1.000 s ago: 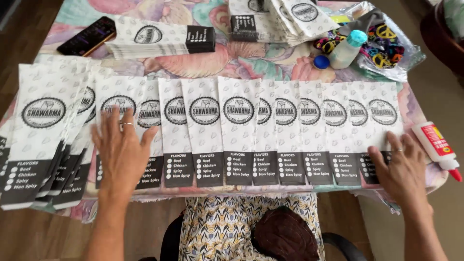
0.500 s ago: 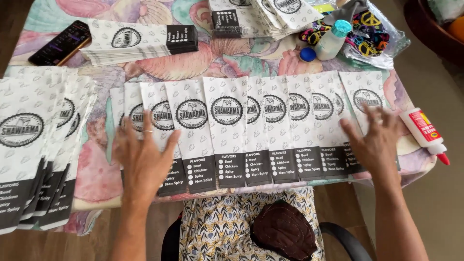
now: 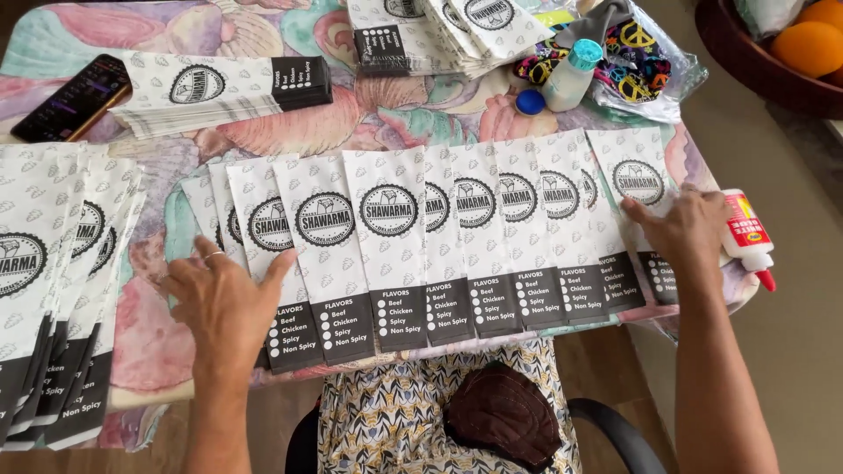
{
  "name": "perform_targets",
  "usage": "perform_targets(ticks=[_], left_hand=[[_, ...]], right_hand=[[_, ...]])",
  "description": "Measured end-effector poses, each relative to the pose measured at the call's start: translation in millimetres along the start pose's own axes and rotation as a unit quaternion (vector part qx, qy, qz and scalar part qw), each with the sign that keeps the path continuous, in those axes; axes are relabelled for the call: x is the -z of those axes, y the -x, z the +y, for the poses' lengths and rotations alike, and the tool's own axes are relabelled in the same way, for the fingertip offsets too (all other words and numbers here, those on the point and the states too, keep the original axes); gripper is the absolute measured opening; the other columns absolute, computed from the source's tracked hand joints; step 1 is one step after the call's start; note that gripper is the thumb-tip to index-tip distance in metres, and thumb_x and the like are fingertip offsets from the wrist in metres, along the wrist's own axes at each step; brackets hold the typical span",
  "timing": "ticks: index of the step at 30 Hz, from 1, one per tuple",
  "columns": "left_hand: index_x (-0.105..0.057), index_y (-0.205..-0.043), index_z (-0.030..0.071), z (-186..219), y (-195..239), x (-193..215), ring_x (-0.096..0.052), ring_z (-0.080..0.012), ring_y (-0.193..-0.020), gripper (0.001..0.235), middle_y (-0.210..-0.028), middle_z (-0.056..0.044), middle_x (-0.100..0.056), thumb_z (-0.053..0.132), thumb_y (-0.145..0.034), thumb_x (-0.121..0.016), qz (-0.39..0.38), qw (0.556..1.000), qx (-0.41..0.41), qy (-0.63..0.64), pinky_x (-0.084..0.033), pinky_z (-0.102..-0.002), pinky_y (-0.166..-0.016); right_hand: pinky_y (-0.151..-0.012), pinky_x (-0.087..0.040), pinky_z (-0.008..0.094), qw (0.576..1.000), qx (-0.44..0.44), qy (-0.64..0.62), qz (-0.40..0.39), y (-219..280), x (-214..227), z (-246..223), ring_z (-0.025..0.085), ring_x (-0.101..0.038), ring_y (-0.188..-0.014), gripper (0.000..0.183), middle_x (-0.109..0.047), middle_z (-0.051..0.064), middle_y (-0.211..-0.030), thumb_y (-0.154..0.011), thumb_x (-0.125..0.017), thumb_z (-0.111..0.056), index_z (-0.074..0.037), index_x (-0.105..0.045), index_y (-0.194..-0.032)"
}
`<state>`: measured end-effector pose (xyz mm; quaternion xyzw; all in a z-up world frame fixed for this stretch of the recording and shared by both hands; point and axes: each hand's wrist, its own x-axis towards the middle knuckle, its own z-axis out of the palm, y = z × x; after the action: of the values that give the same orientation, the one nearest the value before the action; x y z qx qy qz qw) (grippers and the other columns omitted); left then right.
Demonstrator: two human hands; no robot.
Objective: Assembling paper bags by applying glue to the edges and folding them into the final shape.
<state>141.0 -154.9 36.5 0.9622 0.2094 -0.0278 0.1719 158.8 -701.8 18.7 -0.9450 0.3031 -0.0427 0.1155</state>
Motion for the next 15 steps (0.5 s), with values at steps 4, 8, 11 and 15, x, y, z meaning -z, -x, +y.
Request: perform_targets(ticks=[4,8,11,15], left_hand=[[-0.024,-0.156,-0.014,-2,-10,-16,-0.034,-0.0567,-0.130,0.125,-0.137,-0.046,-0.038,0.084,-0.085,-0.055,0.041,0.998,-0.024,-0.036,-0.038,-0.067,-0.104],[-0.032,-0.152,-0.018,14,-6,-25,-0.050,-0.0446,-0.113,0.120,-0.126,-0.041,-0.049,0.081,-0.088,-0.059,0.042,0.996,-0.061,-0.059,-0.053,-0.048,-0.090],[-0.029,-0.153,-0.018,30,2,-32,-0.049,-0.0459,-0.115,0.120,-0.125,-0.041,-0.049,0.078,-0.088,-0.063,0.036,0.995,-0.084,-0.031,-0.049,-0.048,-0.097],[-0.022,-0.159,-0.011,59,21,-23,-0.049,-0.0363,-0.117,0.113,-0.132,-0.030,-0.043,0.057,-0.087,-0.075,-0.019,0.994,-0.072,0.079,-0.053,-0.044,-0.094]], right_hand=[[-0.061,-0.040,0.052,0.999,0.027,-0.029,0.033,-10,-2,4,0.031,-0.054,-0.065,0.089,-0.062,0.018,-0.148,-0.082,-0.086,-0.065,0.009,-0.048,-0.051],[-0.070,-0.043,0.046,0.990,-0.034,-0.133,-0.028,9,13,-20,0.032,-0.057,-0.094,0.072,-0.062,0.017,-0.111,-0.077,-0.091,-0.048,0.001,-0.061,-0.121],[-0.072,-0.042,0.046,0.989,-0.035,-0.137,-0.044,23,22,-40,0.031,-0.054,-0.093,0.051,-0.059,0.016,-0.112,-0.089,-0.082,-0.034,-0.003,-0.059,-0.121],[-0.084,-0.054,0.046,0.957,-0.009,-0.262,-0.123,43,32,-60,0.032,-0.066,-0.110,0.029,-0.068,0.022,-0.125,-0.105,-0.061,-0.017,-0.003,-0.059,-0.131]])
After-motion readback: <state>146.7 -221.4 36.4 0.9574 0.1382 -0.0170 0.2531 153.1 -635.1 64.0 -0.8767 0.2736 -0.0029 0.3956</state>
